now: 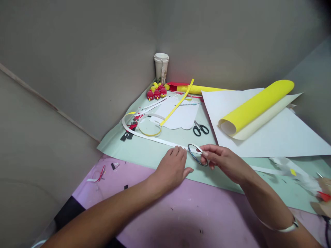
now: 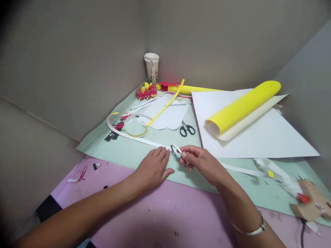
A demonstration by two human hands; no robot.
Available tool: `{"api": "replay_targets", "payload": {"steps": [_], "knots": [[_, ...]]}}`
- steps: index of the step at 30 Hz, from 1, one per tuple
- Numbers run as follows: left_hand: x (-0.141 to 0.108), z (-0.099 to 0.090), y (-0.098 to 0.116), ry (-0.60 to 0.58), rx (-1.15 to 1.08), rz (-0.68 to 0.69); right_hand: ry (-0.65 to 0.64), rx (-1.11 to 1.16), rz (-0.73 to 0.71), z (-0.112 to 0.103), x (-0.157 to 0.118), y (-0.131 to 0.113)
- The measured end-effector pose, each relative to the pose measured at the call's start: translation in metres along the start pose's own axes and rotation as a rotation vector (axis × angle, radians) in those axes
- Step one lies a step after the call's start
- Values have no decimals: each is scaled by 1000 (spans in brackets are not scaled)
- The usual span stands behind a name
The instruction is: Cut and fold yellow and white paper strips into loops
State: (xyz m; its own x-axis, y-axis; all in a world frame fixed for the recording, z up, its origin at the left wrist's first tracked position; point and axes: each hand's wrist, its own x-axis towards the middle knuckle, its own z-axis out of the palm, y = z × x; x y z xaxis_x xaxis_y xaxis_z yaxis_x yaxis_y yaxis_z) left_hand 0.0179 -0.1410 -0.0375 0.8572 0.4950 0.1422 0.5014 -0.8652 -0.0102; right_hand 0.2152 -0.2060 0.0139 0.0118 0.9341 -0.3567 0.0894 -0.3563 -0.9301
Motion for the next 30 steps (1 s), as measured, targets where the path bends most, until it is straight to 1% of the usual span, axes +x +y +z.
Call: {"api": "replay_targets", "payload": {"steps": [5, 10, 12, 15, 19, 22, 24, 28, 30], "knots": [[0, -2, -1, -13, -2, 1, -41, 163, 2, -4, 0, 3], [0, -2, -1, -14, 8, -3, -29, 176, 45, -3, 3, 6], [0, -2, 0, -17, 6, -1, -3, 151, 53, -1, 5, 9], [0, -1, 0, -12, 0, 0, 62, 88, 20, 1, 8, 11], [0, 0, -1, -3, -6, -2, 158, -63, -43, 0, 4, 6], [0, 1, 0, -6, -12, -2, 195, -150, -27, 0, 0, 1], [0, 1, 0, -4, -15, 0, 179, -88, -33, 0, 1, 1], [0, 1, 0, 5, -14, 3, 29, 273, -56, 1, 7, 8], [0, 2, -1, 13, -13, 3, -15, 379, -43, 2, 9, 11]]}}
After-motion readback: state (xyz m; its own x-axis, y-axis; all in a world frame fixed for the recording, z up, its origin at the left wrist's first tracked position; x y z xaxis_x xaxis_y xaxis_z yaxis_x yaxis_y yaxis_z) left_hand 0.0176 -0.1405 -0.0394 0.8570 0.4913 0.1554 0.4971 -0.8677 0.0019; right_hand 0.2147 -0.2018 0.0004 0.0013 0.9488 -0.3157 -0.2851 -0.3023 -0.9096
